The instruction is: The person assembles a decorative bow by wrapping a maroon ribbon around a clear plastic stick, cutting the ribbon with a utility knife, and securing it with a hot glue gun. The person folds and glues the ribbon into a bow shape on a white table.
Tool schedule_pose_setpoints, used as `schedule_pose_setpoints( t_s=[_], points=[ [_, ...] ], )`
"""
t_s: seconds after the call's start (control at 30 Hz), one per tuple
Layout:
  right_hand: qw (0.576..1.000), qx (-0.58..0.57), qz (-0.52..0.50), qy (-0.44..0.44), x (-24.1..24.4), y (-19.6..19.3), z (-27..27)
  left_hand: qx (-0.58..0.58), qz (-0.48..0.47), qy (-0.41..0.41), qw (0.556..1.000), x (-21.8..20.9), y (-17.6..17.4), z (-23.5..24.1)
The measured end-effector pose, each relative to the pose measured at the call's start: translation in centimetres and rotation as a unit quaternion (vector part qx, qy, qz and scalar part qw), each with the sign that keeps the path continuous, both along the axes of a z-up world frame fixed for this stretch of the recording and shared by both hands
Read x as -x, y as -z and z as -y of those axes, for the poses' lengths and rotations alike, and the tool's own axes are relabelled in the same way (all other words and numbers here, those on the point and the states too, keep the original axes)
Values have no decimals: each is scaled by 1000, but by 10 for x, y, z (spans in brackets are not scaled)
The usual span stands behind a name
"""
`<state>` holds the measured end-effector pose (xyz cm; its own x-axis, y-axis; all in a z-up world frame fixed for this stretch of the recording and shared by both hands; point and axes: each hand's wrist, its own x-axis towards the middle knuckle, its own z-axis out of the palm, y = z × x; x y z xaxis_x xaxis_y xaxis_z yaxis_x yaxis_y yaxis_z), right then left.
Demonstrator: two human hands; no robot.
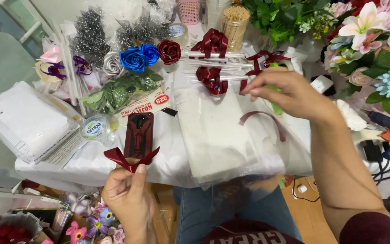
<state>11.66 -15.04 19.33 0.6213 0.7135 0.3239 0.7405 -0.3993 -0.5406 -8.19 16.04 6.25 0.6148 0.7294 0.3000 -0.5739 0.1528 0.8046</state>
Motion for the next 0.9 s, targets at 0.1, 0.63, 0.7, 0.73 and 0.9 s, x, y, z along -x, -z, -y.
schedule_pose_setpoints(
  t_s=[0.1,0.63,0.7,0.73,0.9],
  points=[
    [988,77,-131,17,-43,59,-32,-11,-14,-10,1000,-5,8,-3],
    [974,168,81,126,-75,228,-71,52,-193,188,962,-138,54,75],
    [970,133,149,141,-78,241,-65,62,-242,230,941,-159,62,78],
    [970,134,148,140,-81,241,-62,63,-243,230,940,-164,65,78],
    [989,31,-30,143,-100,216,-44,39,-291,263,919,-176,59,80]
  ],
)
